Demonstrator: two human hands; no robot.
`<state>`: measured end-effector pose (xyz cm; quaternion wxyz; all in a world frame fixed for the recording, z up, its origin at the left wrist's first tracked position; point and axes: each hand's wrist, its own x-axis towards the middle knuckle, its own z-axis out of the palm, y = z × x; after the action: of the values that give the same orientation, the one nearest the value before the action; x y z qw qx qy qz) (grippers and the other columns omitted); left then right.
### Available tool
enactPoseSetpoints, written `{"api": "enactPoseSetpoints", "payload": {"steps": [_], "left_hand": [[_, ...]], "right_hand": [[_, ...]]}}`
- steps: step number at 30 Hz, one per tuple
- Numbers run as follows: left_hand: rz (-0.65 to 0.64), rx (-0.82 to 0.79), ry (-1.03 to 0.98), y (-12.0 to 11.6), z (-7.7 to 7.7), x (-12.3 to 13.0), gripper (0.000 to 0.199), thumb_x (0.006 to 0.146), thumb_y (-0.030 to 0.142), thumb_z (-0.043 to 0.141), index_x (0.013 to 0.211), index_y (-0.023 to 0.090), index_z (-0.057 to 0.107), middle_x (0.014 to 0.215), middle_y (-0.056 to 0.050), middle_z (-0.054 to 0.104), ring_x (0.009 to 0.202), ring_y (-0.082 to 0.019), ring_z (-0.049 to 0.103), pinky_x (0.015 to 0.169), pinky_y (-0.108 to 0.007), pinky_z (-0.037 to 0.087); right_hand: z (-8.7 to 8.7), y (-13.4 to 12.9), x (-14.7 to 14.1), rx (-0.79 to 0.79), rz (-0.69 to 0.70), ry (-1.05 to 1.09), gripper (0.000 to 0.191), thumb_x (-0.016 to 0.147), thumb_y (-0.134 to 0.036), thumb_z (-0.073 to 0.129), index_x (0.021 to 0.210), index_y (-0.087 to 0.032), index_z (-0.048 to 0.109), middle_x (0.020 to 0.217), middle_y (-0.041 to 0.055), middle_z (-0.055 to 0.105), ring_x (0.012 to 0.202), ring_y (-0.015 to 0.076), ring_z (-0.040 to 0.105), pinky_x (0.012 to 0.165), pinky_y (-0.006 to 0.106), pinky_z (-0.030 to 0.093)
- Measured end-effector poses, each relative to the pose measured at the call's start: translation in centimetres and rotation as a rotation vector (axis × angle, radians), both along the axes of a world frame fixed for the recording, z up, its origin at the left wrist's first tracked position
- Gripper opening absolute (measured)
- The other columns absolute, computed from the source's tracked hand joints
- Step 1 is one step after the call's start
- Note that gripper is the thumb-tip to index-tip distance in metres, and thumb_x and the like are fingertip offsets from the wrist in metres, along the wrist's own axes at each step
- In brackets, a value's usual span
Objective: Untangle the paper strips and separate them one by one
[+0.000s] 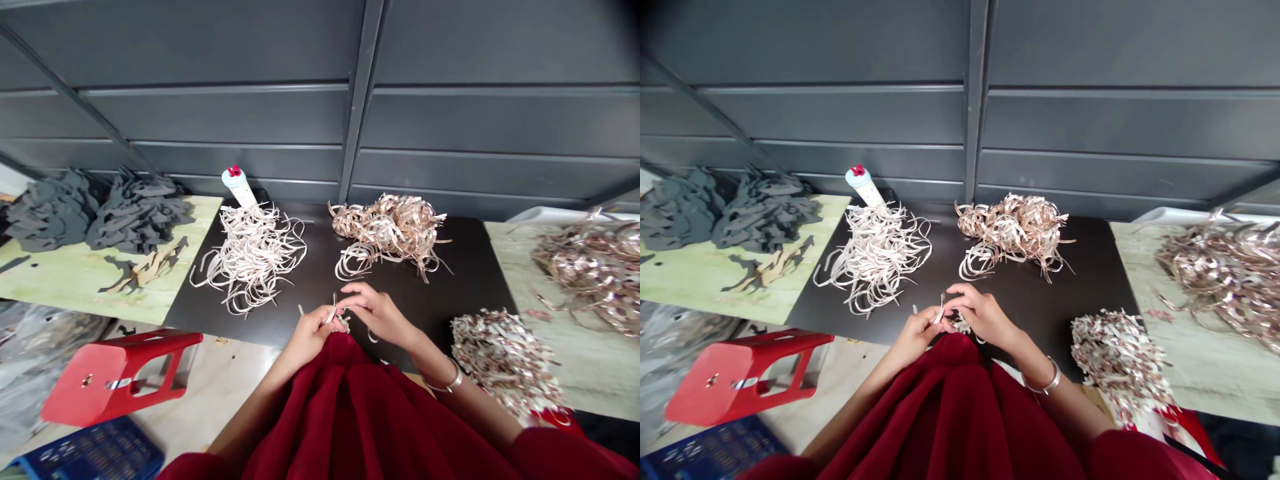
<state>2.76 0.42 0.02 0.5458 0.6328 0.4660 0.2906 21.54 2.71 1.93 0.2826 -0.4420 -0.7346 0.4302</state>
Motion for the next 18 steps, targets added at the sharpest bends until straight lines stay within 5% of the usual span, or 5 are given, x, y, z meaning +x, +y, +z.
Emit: {"api": "enactPoseSetpoints", "payload": {"steps": [7,13,18], "left_hand": [[0.110,-0.011,0.035,0.7,0.1,0.2,0.023,0.090,0.033,0.044,0.083,0.017,0.058,0.052,0.002,0.063,0.057,-0.014,0.061,0.065,-0.024,0.045],[0.114,-0.143,-0.120,0.3,-0.1,-0.1,0.031,0.088,0.040,0.047,0.078,0.014,0.062,0.058,-0.001,0.066,0.053,-0.013,0.060,0.057,-0.024,0.045],[0.181,-0.092,-0.064,-0.4,-0.4,0.0,0.027,0.084,0.036,0.052,0.100,0.015,0.061,0.057,0.004,0.060,0.042,-0.008,0.049,0.049,-0.021,0.040]], "right_hand": [[0.0,-0.7,-0.4,0.081,0.143,0.045,0.047,0.088,-0.012,0.042,0.133,-0.022,0.035,0.121,0.0057,0.062,0.113,0.0160,0.058,0.096,0.033,0.047],[1.4,-0.5,1.3,0.132,0.276,-0.076,0.051,0.087,-0.006,0.036,0.135,-0.023,0.037,0.128,0.0058,0.057,0.112,0.0158,0.058,0.096,0.030,0.047],[2.3,-0.3,2.1,0.111,0.305,-0.085,0.054,0.085,-0.006,0.037,0.136,-0.021,0.032,0.128,0.0090,0.058,0.093,0.0149,0.066,0.086,0.030,0.050]]}}
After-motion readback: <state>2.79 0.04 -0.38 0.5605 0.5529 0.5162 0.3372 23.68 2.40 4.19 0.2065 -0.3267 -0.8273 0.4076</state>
